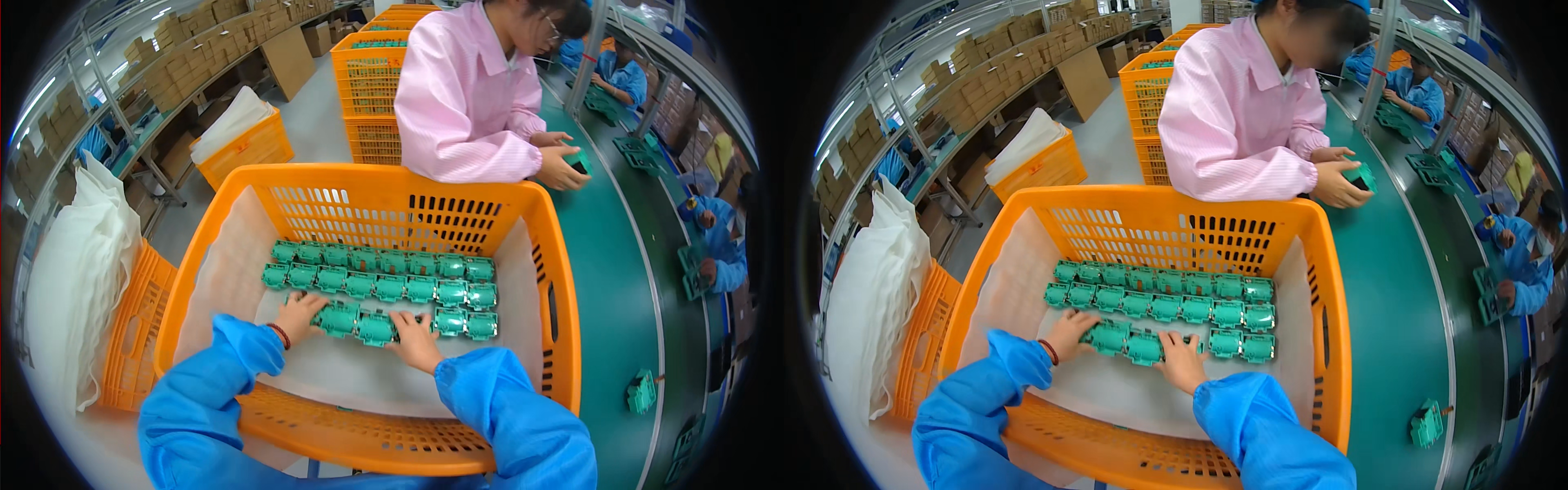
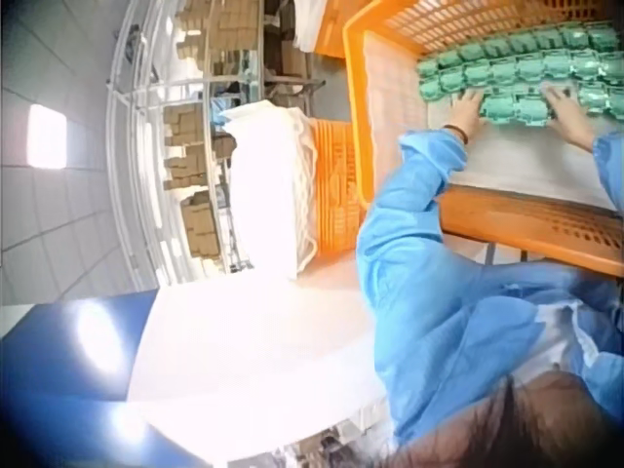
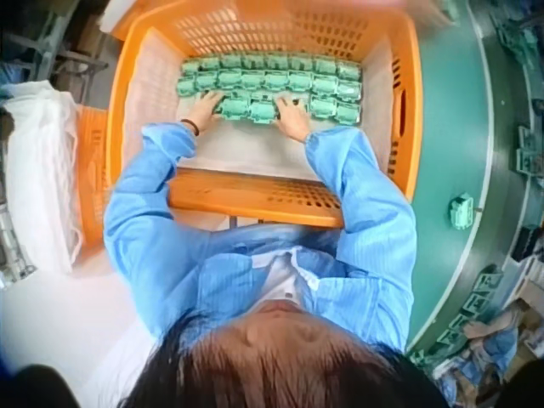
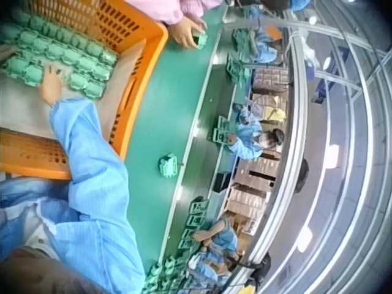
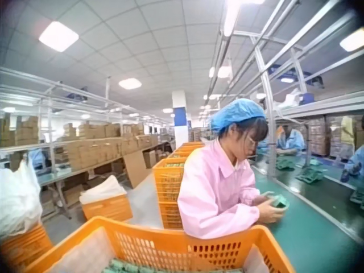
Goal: The person assembles green plastic electronic housing components by hand, taking them from an orange basket and fitting them together.
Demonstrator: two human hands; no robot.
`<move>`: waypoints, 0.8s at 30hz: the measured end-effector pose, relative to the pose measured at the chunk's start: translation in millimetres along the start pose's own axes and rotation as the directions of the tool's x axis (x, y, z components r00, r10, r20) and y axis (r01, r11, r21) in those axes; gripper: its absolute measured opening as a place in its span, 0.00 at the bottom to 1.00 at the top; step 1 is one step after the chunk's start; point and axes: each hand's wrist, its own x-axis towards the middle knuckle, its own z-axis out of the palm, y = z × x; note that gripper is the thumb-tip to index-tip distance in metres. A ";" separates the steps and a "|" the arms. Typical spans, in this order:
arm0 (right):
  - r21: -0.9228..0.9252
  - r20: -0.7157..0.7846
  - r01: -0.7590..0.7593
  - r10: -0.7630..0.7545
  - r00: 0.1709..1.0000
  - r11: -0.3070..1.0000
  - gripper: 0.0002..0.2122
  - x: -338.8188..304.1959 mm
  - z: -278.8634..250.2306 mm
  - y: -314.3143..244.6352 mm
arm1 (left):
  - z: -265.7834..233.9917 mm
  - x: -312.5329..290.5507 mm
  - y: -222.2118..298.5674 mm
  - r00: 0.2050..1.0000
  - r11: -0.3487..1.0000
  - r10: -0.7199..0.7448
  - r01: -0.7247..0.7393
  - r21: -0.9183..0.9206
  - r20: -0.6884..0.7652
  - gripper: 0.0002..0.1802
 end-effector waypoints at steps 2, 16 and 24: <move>-0.034 -0.005 0.002 -0.002 1.000 0.999 0.30 12.3 14.2 11.3 | 23.2 7.4 -5.8 1.000 1.000 -0.021 0.021 -0.010 -0.002 0.37; -0.091 -0.046 -0.101 0.097 0.994 0.991 0.31 46.1 42.3 41.7 | 63.2 50.2 -14.4 0.989 0.989 -0.096 0.107 -0.100 0.116 0.35; -0.116 -0.064 -0.127 0.120 0.991 0.985 0.31 39.0 50.4 38.0 | 63.2 52.7 -15.5 0.986 0.995 -0.068 0.077 -0.055 0.153 0.36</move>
